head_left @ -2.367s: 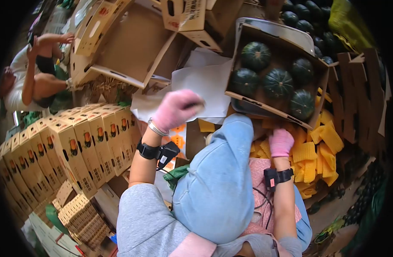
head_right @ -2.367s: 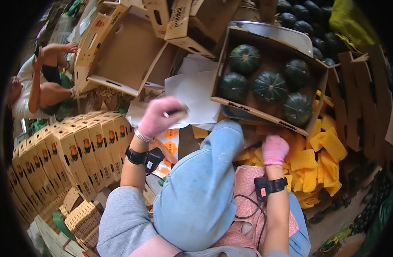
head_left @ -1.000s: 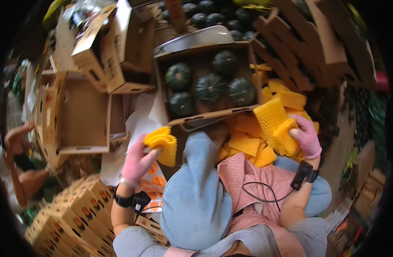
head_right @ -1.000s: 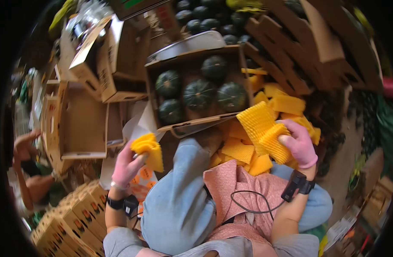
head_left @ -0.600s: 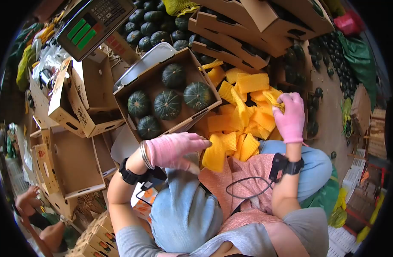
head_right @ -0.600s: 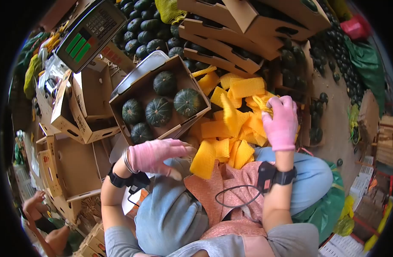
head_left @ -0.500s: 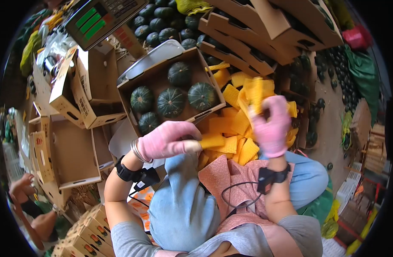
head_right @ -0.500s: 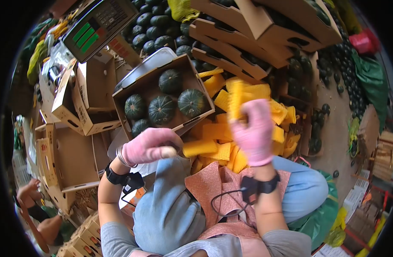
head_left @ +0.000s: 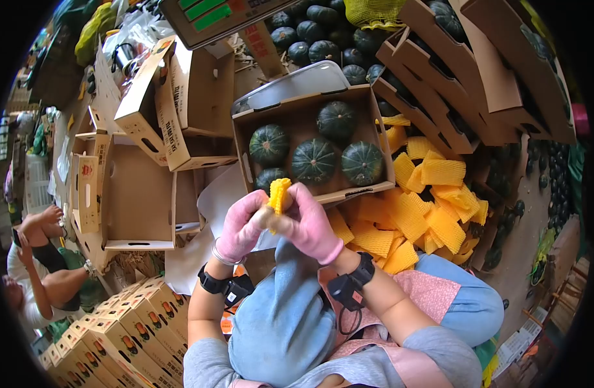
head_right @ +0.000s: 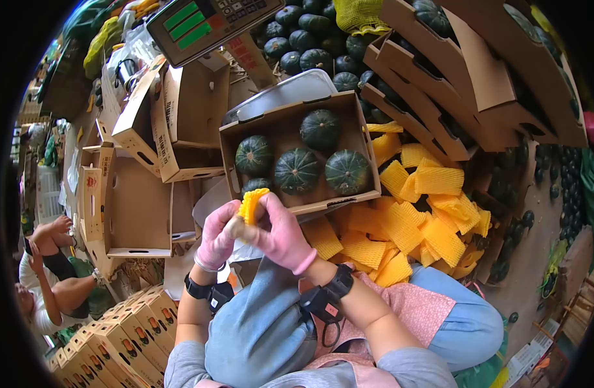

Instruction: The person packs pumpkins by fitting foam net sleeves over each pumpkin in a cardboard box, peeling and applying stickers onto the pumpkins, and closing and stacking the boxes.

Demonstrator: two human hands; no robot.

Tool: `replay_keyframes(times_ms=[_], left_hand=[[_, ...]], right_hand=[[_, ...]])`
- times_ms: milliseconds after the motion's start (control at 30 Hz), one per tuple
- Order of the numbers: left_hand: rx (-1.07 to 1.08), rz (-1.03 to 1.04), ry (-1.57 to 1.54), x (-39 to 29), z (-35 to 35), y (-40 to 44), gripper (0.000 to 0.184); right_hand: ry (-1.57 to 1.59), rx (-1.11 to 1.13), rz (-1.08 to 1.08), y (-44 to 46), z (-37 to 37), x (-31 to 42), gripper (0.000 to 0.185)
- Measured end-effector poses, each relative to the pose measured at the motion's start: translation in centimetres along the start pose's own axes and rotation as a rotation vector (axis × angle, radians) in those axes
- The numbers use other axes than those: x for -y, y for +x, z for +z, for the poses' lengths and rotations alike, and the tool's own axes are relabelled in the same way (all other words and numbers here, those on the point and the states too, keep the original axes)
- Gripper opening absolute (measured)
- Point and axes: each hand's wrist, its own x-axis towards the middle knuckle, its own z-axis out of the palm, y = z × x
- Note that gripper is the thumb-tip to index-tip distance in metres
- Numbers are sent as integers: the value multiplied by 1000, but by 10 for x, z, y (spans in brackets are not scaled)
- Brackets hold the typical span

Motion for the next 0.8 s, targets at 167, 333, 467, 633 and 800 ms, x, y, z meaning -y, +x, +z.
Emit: replay_keyframes(times_ms=[167,333,467,633,800], left_hand=[[-134,355,417,-2,-11,2,17],[-296,156,433,-21,5,3,15],[-269,-92,-781,-15,-3,-6,27],[-66,2,-702,7,-16,-14,37],[-23,77,-285,-7,-7,-8,28]], right_hand=[[-454,-248,-279,21,-8,3,35],[-606,-243,-445,26,12,14,39],[-654,-129,-309,29,-11,12,15],[397,266,78,15,-46,-4,29],[416,192,127,11,-20,3,25]])
